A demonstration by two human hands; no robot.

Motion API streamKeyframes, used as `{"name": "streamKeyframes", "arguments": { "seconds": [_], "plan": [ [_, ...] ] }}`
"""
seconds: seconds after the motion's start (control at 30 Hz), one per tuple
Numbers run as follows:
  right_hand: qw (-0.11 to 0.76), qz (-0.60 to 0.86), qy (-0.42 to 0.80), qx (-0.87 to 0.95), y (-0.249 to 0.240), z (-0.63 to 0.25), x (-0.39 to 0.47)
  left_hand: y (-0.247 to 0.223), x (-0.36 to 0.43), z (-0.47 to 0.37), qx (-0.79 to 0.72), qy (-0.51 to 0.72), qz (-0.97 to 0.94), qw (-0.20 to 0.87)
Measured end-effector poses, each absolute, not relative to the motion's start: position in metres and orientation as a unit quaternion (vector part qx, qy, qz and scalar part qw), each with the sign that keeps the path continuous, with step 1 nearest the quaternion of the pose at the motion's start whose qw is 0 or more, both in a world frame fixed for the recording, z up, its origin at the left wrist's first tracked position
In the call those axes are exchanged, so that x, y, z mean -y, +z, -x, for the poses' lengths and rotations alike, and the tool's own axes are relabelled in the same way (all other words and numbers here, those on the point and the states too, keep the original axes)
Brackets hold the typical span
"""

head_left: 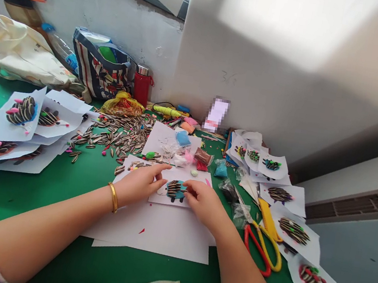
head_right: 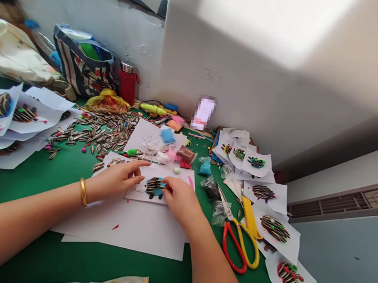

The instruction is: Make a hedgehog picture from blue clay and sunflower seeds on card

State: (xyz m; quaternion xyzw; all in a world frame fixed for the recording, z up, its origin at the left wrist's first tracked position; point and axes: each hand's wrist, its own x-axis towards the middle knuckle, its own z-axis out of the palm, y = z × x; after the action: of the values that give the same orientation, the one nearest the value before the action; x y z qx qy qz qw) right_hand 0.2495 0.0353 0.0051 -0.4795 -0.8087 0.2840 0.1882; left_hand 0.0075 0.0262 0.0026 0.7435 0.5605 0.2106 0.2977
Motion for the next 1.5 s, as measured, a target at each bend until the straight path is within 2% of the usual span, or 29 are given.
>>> {"name": "streamKeyframes", "arguments": {
  "seconds": [0.17, 1.13, 1.3, 1.4, 1.5],
  "plan": [
    [0.175, 0.485, 0.228, 0.826, 0.004, -0.246, -0.034, 0.004, -0.026, -0.007, -0.566, 0.196, -0.749, 0.283],
    [0.097, 0.482, 0.161, 0.856, -0.002, -0.232, -0.032, 0.002, -0.026, -0.009, -0.581, 0.193, -0.743, 0.27],
    [0.106, 0.481, 0.165, 0.855, -0.004, -0.233, -0.034, 0.001, -0.029, -0.007, -0.558, 0.248, -0.707, 0.356],
    [0.123, 0.472, 0.163, 0.858, -0.005, -0.235, -0.033, 0.006, -0.029, -0.009, -0.527, 0.316, -0.632, 0.472],
    [0.181, 0.454, 0.157, 0.858, -0.003, -0.238, -0.032, 0.013, -0.028, -0.011, -0.489, 0.386, -0.512, 0.591]
  ]
}}
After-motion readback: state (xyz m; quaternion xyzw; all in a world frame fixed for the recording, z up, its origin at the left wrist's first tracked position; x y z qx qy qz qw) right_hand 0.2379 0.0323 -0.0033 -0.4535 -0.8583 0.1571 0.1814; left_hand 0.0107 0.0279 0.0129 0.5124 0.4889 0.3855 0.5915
